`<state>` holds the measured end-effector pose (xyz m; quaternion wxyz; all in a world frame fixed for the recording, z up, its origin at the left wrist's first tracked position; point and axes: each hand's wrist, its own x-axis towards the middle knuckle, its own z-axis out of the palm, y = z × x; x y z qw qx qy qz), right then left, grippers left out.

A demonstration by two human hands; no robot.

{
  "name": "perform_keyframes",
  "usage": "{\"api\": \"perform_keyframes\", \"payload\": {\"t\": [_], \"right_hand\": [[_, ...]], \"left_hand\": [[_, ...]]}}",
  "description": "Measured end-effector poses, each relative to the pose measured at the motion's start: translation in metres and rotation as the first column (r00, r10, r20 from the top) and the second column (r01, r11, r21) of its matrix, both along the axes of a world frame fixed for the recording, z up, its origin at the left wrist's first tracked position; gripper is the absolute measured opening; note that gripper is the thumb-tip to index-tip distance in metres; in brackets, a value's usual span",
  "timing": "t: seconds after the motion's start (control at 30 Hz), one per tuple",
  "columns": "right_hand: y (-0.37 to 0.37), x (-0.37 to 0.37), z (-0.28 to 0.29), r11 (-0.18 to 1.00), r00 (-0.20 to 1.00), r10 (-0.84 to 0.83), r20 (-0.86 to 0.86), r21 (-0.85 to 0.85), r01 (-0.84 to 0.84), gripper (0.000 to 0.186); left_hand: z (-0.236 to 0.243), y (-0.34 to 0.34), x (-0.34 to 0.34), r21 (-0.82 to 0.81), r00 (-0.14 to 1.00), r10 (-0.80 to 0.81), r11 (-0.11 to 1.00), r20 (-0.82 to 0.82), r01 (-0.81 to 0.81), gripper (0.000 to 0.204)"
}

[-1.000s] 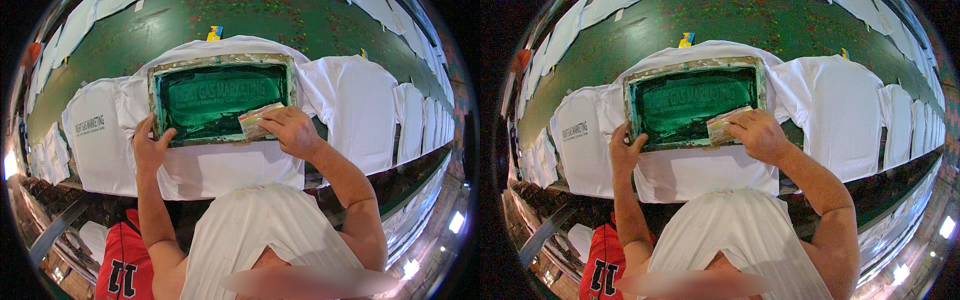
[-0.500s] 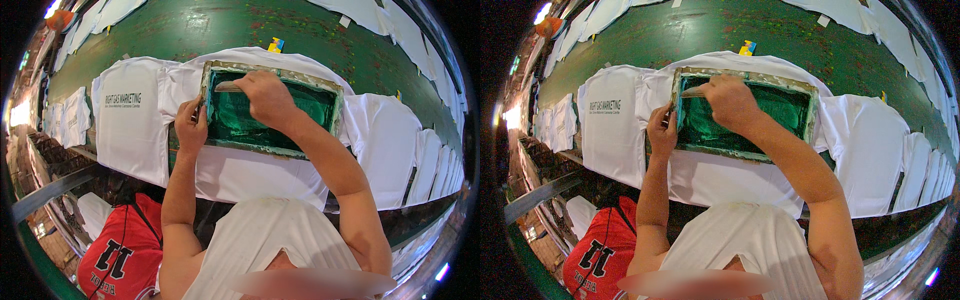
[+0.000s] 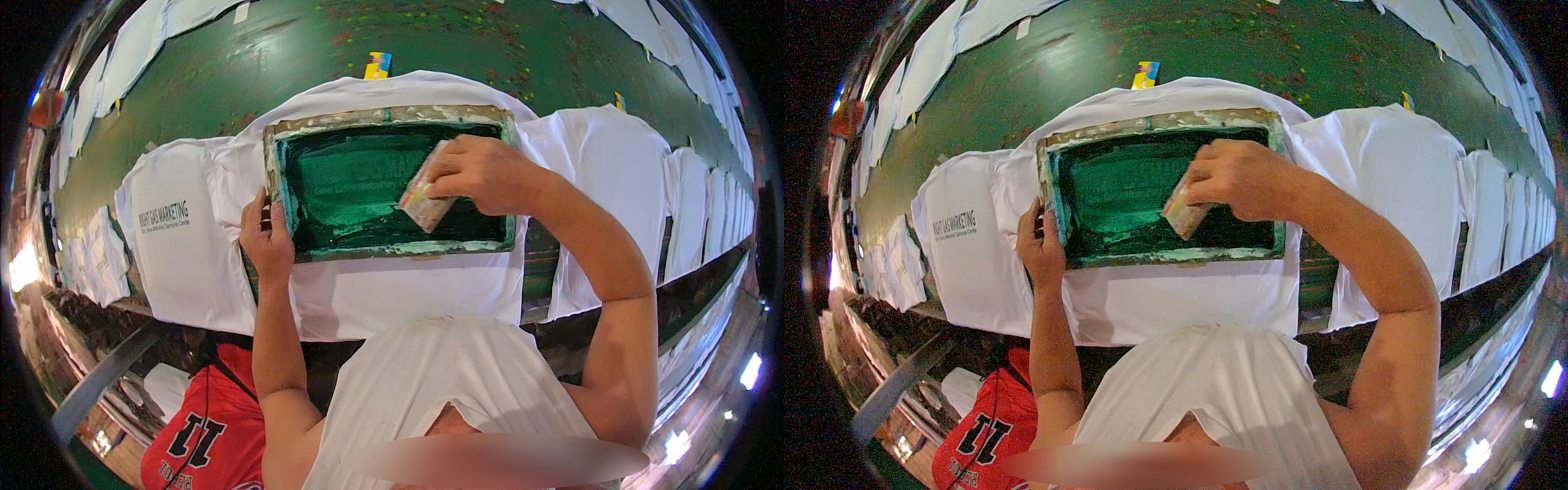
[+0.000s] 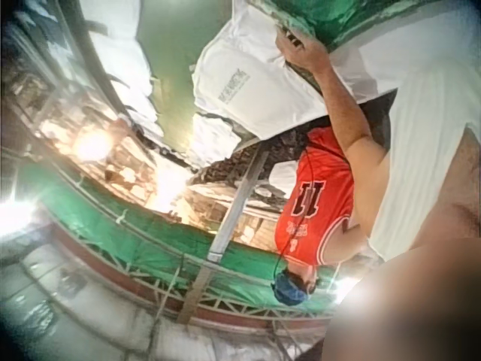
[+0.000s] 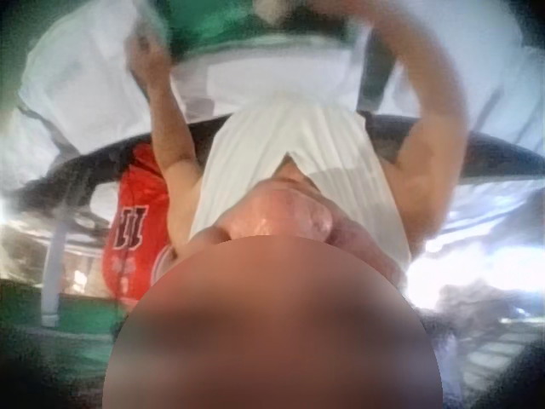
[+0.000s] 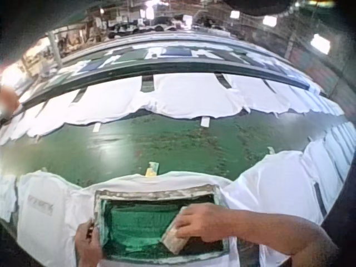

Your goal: The person uses a squeegee to spread green ink across a screen printing frame and presses it onto a white t-shirt to transfer the design. The process is repeated on multiple shirts laid out on a green work surface.

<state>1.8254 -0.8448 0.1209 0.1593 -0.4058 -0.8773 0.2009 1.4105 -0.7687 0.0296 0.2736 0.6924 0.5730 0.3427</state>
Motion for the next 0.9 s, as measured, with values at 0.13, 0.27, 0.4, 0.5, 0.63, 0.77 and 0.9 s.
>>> {"api": "perform_keyframes", "payload": {"t": [0.13, 0.27, 0.4, 0.5, 0.63, 0.77, 0.9], "right_hand": [[-0.058, 0.014, 0.001, 0.984, 0.982, -0.177, -0.059, -0.003, 0.177, 0.039], [-0.112, -0.023, -0.008, 0.914, 0.916, -0.4, -0.029, 0.065, 0.401, 0.042], [-0.137, -0.062, -0.016, 0.848, 0.851, -0.525, -0.008, 0.077, 0.524, 0.04], [-0.147, -0.069, -0.017, 0.865, 0.865, -0.501, 0.011, 0.001, 0.501, 0.046], [-0.158, -0.052, -0.027, 0.669, 0.68, -0.706, -0.201, 0.126, 0.732, 0.059], [-0.151, -0.032, -0.058, 0.292, 0.111, -0.877, -0.467, -0.337, 0.895, 0.063], [-0.175, -0.023, -0.075, 0.328, 0.012, -0.883, -0.469, -0.598, 0.731, 0.062]], "left_hand": [[0.002, 0.001, 0.0, -0.025, 0.999, -0.011, 1.0, -0.051, 0.01, 0.028], [0.005, 0.003, 0.001, -0.023, 0.99, -0.02, 1.0, -0.142, 0.017, 0.029], [0.005, 0.005, 0.002, 0.008, 0.973, -0.055, 0.998, -0.223, 0.058, 0.035], [0.002, 0.006, 0.001, -0.005, 0.979, -0.06, 0.998, -0.197, 0.06, 0.035], [0.001, 0.005, -0.001, -0.01, 0.984, -0.099, 0.995, -0.146, 0.098, 0.03], [0.004, -0.004, 0.002, 0.114, 0.996, -0.058, 0.991, -0.062, 0.065, 0.025], [0.016, -0.014, 0.008, 0.164, 0.997, -0.047, 0.986, 0.056, 0.037, 0.026]]}}
